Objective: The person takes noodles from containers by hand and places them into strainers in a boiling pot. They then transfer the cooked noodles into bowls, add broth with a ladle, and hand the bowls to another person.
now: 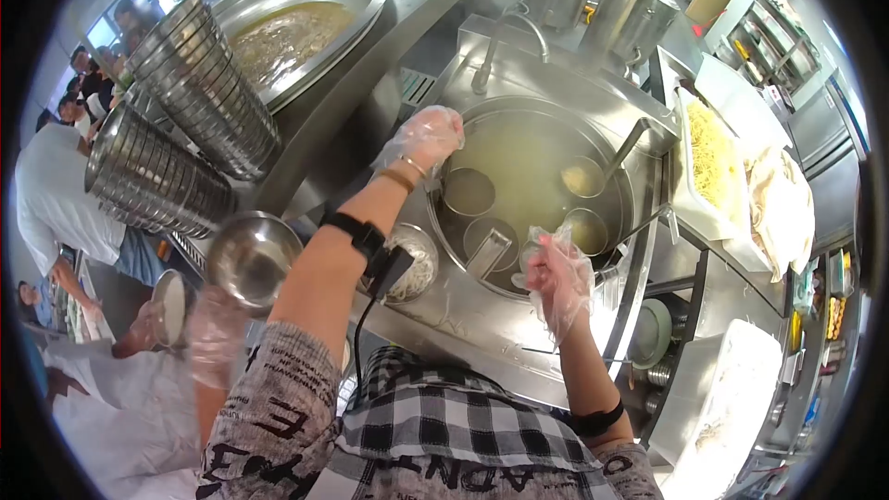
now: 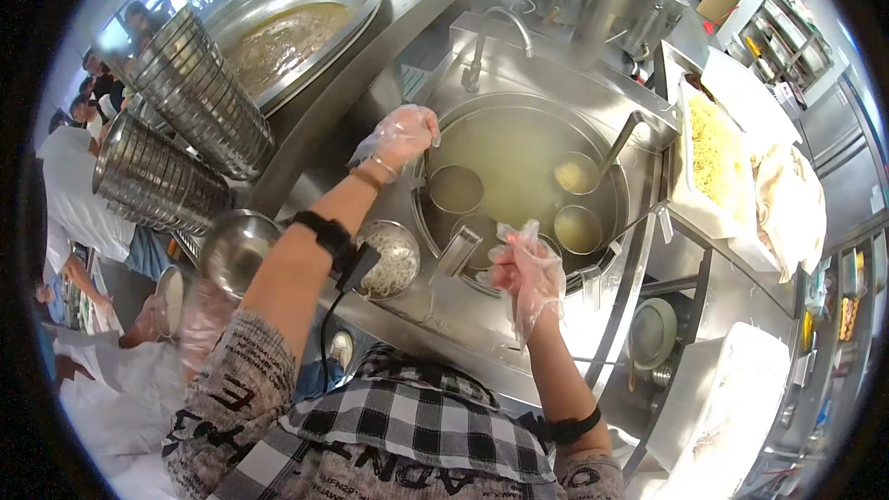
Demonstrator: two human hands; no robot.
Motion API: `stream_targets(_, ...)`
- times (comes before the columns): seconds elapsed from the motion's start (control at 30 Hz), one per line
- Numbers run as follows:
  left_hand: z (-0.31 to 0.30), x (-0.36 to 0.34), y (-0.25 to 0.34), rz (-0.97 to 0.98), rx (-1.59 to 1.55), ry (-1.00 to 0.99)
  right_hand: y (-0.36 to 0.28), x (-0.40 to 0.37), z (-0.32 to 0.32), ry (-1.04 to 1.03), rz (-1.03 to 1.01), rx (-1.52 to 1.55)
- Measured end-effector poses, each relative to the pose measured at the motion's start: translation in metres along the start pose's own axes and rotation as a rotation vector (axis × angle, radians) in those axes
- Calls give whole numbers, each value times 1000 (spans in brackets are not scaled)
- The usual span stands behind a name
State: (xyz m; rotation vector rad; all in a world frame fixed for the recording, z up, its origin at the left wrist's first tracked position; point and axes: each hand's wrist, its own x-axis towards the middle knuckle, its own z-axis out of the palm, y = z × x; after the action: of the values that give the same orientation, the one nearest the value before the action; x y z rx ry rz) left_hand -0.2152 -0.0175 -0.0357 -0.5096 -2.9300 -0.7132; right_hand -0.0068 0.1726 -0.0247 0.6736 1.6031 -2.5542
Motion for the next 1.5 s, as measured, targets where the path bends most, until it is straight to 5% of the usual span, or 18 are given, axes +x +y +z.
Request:
stream_targets(0.1, -16, -25, 41, -88, -109, 282, -16, 15, 18, -228, 36, 41)
stream_targets(0.17, -32, -50, 58, -44, -129, 361, -8, 50, 29, -592, 191, 273)
stream_targets(0.23, -48, -78, 77, 5, -147, 442, -11, 60, 72, -489, 480, 537)
stream_targets(0.3, -57, -106, 94, -25, -743, 561, 3, 72, 95, -492, 355, 622)
stream_targets(0.37, -59, -130, 99, 24, -660, 494, -5, 55, 118, -284, 184, 592)
stream_targets(0.5, -90, -176, 105, 225, -434, 374, 1, 60, 66, -379, 92, 559)
stream_targets(0.53, -93, -184, 85, 198, -365, 400, -7, 58, 47, -508, 181, 714)
stream_targets(0.63, -96, -213, -3, -68, 50, 494, -18, 56, 6, -435, 217, 447)
stream_targets(0.7, -84, -240, -79, -501, 437, 295, -11, 64, -12, -509, 437, 584)
stream_targets(0.77, -86, -252, -112, -778, 439, -104, -17, 60, -18, -465, 501, 545)
stream_targets(0.87, -56, -284, -179, -595, 312, -330, -26, 54, -25, -396, 593, 496)
stream_targets(0.93, -46, -290, -192, -625, 109, -490, -31, 41, -31, -481, 441, 313)
stream_targets(1.13, -47, -304, -212, -486, 119, -481, 0, 31, -54, -347, 315, 105)
stream_targets(1.17, -34, -313, -240, -275, 164, -417, -4, 43, -56, -332, 428, 140)
stream_targets(1.2, -46, -312, -214, -281, 162, -421, -6, 51, -58, -311, 542, 179)
stream_targets(1.27, -96, -282, -117, -659, -572, 10, -7, 57, -54, -320, 642, 313)
stream_targets(1.47, -84, -240, -88, -889, -907, 15, -12, 47, -40, -238, 560, 293)
stream_targets(1.5, -77, -235, -83, -875, -1142, 38, -9, 50, -41, -272, 436, -4)
